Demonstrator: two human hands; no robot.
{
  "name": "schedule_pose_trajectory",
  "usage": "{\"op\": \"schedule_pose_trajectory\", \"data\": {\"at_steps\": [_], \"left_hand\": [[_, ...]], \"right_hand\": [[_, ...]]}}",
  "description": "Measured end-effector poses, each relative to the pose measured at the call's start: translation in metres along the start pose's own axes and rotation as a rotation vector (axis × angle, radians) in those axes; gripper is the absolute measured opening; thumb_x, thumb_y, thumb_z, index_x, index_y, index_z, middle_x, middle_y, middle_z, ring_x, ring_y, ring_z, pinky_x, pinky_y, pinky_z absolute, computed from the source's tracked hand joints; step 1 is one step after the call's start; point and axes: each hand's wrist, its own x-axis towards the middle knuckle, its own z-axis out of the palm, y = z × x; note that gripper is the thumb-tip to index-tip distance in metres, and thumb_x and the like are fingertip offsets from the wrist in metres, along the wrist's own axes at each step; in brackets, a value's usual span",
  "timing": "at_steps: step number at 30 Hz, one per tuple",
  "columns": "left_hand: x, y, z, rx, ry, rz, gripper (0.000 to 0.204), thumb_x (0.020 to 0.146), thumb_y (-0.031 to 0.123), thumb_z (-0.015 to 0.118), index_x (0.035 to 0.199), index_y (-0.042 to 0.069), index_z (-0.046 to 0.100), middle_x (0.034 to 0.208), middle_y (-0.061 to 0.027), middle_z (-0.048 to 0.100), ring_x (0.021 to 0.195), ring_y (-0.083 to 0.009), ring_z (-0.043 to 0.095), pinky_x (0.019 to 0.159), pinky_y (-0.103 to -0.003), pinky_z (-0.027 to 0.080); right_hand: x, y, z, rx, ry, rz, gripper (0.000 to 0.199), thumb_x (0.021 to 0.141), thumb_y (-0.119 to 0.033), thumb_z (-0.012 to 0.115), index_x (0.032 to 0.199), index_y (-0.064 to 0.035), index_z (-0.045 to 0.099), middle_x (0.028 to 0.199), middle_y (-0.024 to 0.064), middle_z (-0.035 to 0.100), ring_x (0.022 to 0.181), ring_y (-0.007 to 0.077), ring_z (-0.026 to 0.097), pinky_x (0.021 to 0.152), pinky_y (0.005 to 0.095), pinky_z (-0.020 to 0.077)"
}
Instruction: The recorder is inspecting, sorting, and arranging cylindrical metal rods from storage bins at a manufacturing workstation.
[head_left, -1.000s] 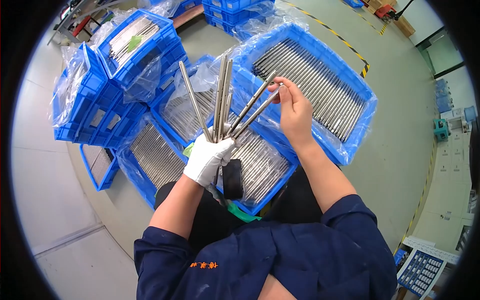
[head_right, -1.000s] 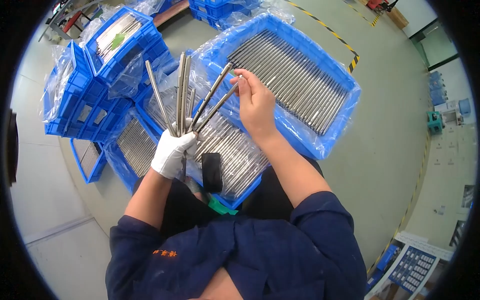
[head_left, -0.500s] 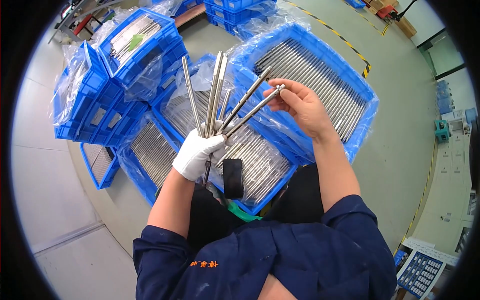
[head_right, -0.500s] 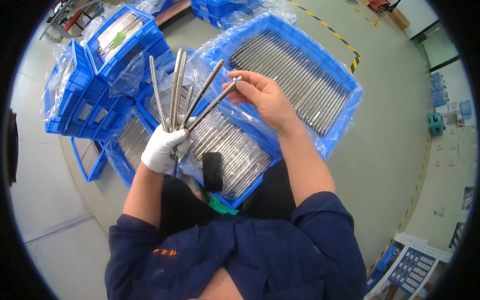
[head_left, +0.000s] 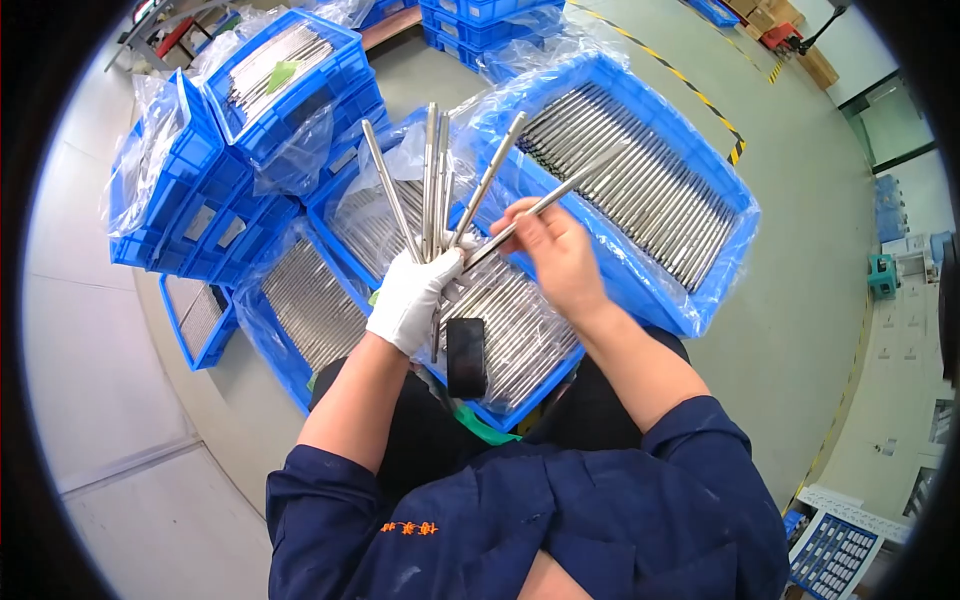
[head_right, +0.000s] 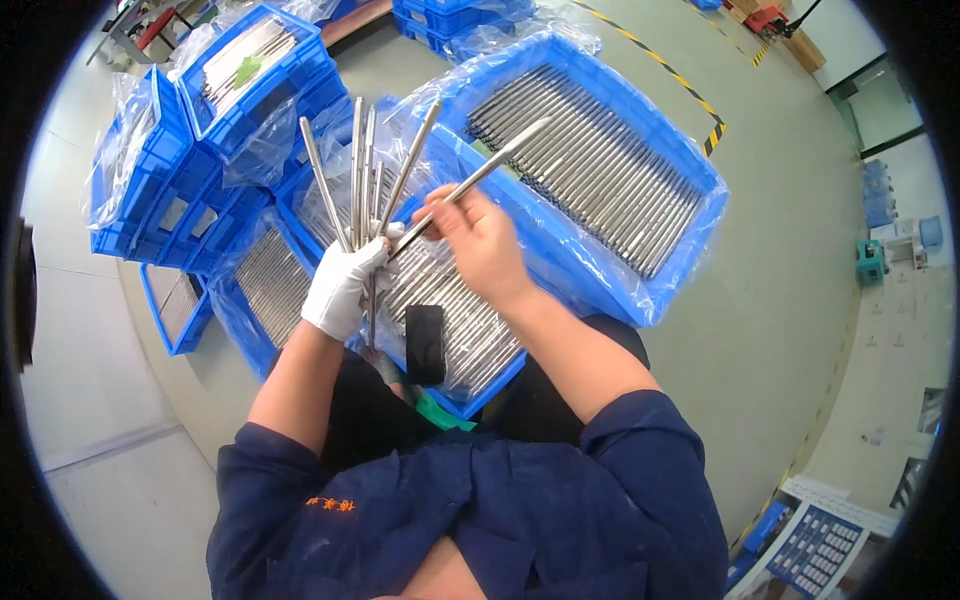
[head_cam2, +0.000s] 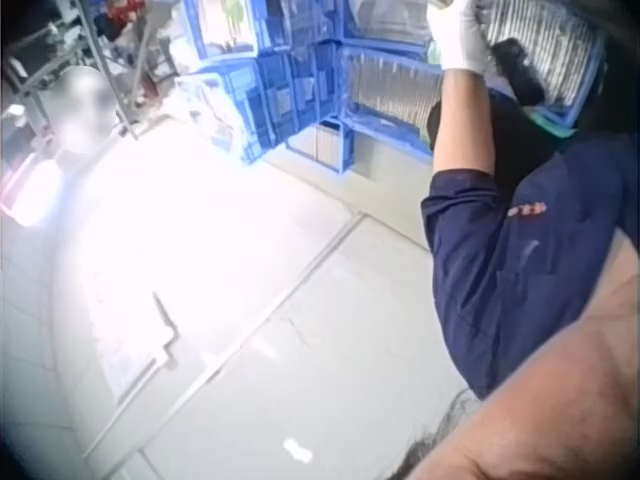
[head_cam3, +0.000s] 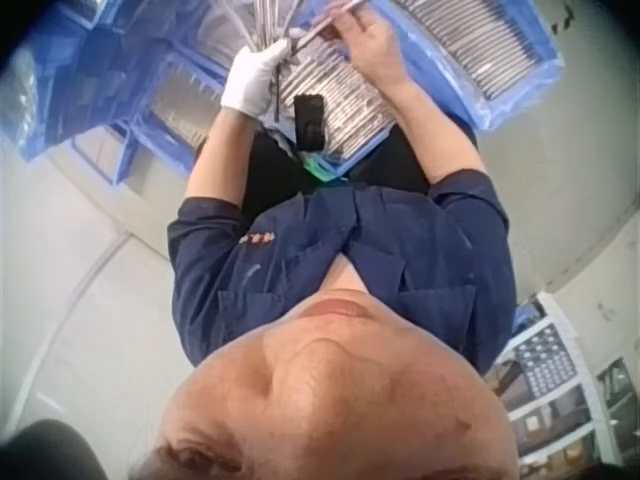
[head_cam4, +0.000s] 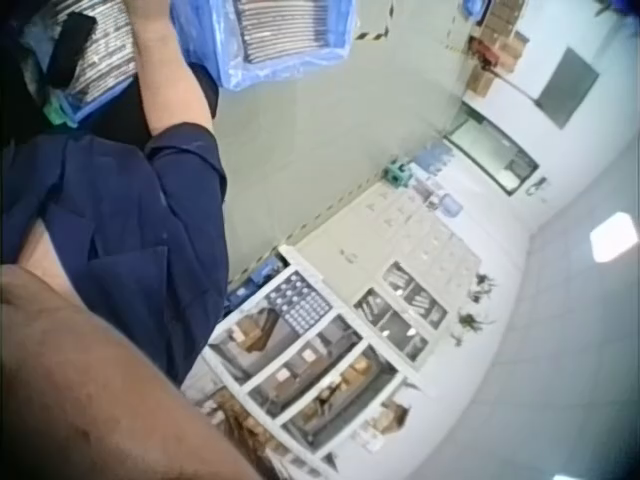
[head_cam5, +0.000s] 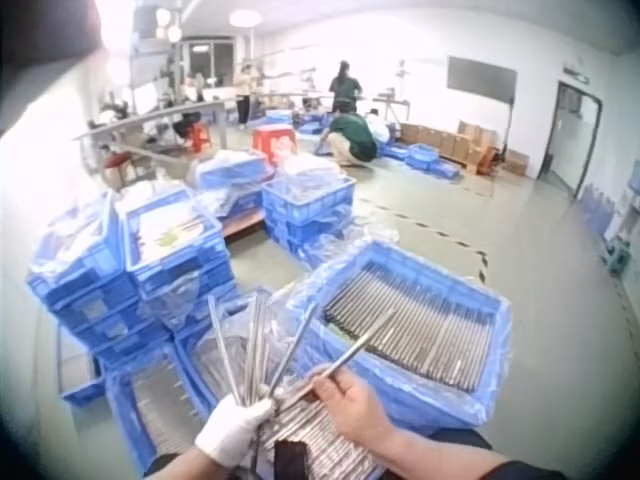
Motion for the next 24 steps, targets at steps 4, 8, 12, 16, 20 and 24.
{"op": "schedule_pose_trajectory", "data": {"at_steps": [4, 8, 12, 16, 20, 24], "left_hand": [[0.006, 0.000, -0.012, -0.051, -0.155, -0.043, 0.024, 0.078, 0.016, 0.053, 0.097, 0.001, 0.057, 0.062, 0.0030, 0.049, 0.053, -0.0039, 0.042, 0.048, -0.015, 0.032], [0.005, 0.002, -0.005, -0.137, -0.232, -0.050, 0.026, 0.076, 0.015, 0.055, 0.099, 0.002, 0.056, 0.061, 0.0022, 0.048, 0.052, -0.0043, 0.042, 0.048, -0.015, 0.033], [0.006, 0.001, -0.013, 0.021, -0.094, -0.048, 0.025, 0.071, 0.009, 0.055, 0.094, 0.002, 0.056, 0.065, 0.0010, 0.052, 0.058, -0.0053, 0.045, 0.053, -0.017, 0.037], [0.015, 0.000, -0.020, 0.139, -0.014, 0.138, 0.027, 0.068, 0.005, 0.053, 0.095, 0.003, 0.057, 0.074, -0.0003, 0.056, 0.067, -0.0064, 0.048, 0.061, -0.019, 0.039], [0.020, 0.004, -0.028, 0.195, 0.072, 0.207, 0.023, 0.069, 0.005, 0.055, 0.092, 0.003, 0.058, 0.075, -0.0011, 0.056, 0.070, -0.0067, 0.049, 0.065, -0.019, 0.039], [0.017, 0.010, -0.037, 0.068, -0.049, 0.067, 0.029, 0.072, 0.009, 0.055, 0.099, 0.001, 0.053, 0.069, -0.0010, 0.054, 0.060, -0.0086, 0.049, 0.057, -0.021, 0.040]], "right_hand": [[0.007, -0.004, -0.015, 0.400, -0.234, 0.420, 0.022, 0.088, -0.019, 0.038, 0.091, -0.0004, 0.048, 0.076, 0.0086, 0.057, 0.067, 0.0149, 0.055, 0.064, 0.0266, 0.0458], [-0.007, 0.011, 0.000, 0.515, -0.400, 0.727, 0.026, 0.088, -0.021, 0.036, 0.091, 0.0022, 0.048, 0.071, 0.0099, 0.059, 0.064, 0.0207, 0.059, 0.063, 0.0305, 0.0494], [-0.023, 0.013, 0.020, 0.573, -0.421, 0.853, 0.027, 0.087, -0.022, 0.041, 0.101, 0.0013, 0.046, 0.091, 0.0143, 0.057, 0.084, 0.0228, 0.057, 0.075, 0.0351, 0.0463], [-0.041, 0.021, 0.035, 0.558, -0.454, 1.001, 0.028, 0.085, -0.018, 0.045, 0.105, 0.0020, 0.044, 0.099, 0.0143, 0.055, 0.091, 0.0230, 0.055, 0.076, 0.0333, 0.0465], [-0.048, 0.028, 0.034, 0.423, -0.704, 1.044, 0.027, 0.085, -0.018, 0.047, 0.105, 0.0004, 0.044, 0.096, 0.0132, 0.057, 0.085, 0.0194, 0.058, 0.075, 0.0292, 0.0469], [-0.031, 0.013, 0.024, -0.104, -0.800, 0.624, 0.027, 0.083, -0.008, 0.045, 0.108, 0.0030, 0.044, 0.086, 0.0112, 0.060, 0.075, 0.0150, 0.059, 0.069, 0.0261, 0.0470]]}}
